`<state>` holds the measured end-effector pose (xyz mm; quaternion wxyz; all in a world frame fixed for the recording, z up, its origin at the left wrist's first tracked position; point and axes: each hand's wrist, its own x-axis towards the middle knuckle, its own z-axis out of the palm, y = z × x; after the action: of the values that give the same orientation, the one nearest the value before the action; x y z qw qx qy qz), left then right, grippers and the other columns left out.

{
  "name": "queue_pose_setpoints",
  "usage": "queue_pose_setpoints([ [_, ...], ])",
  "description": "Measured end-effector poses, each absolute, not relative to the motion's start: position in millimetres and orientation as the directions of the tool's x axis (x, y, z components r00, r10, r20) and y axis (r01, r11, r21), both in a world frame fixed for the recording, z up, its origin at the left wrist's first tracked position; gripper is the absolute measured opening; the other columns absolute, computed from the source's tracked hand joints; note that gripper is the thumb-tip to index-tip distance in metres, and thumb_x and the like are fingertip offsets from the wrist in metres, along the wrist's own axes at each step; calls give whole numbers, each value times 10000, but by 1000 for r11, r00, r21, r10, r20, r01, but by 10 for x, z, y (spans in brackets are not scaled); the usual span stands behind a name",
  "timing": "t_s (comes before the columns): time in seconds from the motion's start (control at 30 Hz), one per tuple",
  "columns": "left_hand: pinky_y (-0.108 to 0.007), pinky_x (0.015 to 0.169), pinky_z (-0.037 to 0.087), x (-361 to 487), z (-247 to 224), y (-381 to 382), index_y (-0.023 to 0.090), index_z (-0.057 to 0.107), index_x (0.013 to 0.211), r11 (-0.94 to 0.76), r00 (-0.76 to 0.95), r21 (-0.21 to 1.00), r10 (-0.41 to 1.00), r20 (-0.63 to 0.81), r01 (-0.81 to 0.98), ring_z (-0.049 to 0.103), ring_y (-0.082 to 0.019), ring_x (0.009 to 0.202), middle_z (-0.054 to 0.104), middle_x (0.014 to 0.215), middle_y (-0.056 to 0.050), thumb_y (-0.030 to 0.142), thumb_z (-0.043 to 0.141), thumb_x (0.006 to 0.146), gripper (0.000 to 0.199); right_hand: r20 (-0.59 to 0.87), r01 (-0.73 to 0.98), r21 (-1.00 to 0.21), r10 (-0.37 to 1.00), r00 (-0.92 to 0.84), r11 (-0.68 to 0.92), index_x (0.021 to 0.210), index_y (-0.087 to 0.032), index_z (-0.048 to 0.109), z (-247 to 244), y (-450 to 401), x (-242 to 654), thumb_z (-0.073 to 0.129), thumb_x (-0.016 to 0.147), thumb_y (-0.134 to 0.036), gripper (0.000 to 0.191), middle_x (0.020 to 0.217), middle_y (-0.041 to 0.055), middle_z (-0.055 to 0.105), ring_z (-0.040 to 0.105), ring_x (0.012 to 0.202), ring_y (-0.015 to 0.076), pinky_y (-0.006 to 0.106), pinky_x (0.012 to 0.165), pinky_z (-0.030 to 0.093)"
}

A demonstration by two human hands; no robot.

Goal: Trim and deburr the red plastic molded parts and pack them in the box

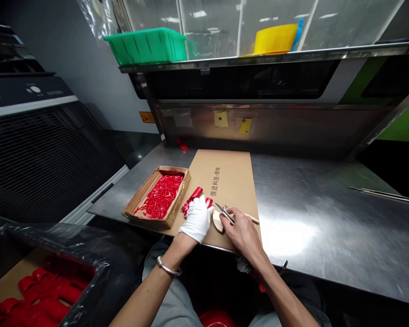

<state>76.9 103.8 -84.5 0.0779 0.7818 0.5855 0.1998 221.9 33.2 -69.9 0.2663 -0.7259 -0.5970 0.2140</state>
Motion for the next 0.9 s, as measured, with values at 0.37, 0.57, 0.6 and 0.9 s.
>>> queue_pose_setpoints([
  [0.37,-443,783,492,714,-639,1495,59,633,975,-249,204,244,959,198,937,635,-326,893,644,929,-200,226,492,923,225,71,526,-850,991,112,2,969,-168,638,-585,58,2316,470,959,-526,396,889,38,679,632,816,182,273,726,483],
  [0.57,-400,852,500,581,-428,1147,104,554,1165,-337,225,365,922,314,868,630,-276,983,612,1079,-169,363,418,983,346,97,495,-868,991,97,36,1076,-196,622,-468,-81,2310,446,987,-511,371,1000,31,670,630,907,179,267,782,491],
  [0.6,-373,864,504,502,-413,1002,139,526,1208,-372,243,397,909,338,839,630,-253,1002,606,1100,-139,407,422,981,365,97,497,-867,991,97,36,1111,-209,620,-438,-139,2325,451,988,-502,359,1014,26,670,632,903,174,264,778,492],
  [0.9,-306,862,509,-136,-692,-96,243,513,1146,-550,322,719,834,448,425,639,-175,929,623,1025,-34,262,659,878,305,343,774,-533,923,-172,342,1308,-267,550,-320,-659,2238,487,1005,-281,310,932,29,642,605,723,144,262,598,452],
])
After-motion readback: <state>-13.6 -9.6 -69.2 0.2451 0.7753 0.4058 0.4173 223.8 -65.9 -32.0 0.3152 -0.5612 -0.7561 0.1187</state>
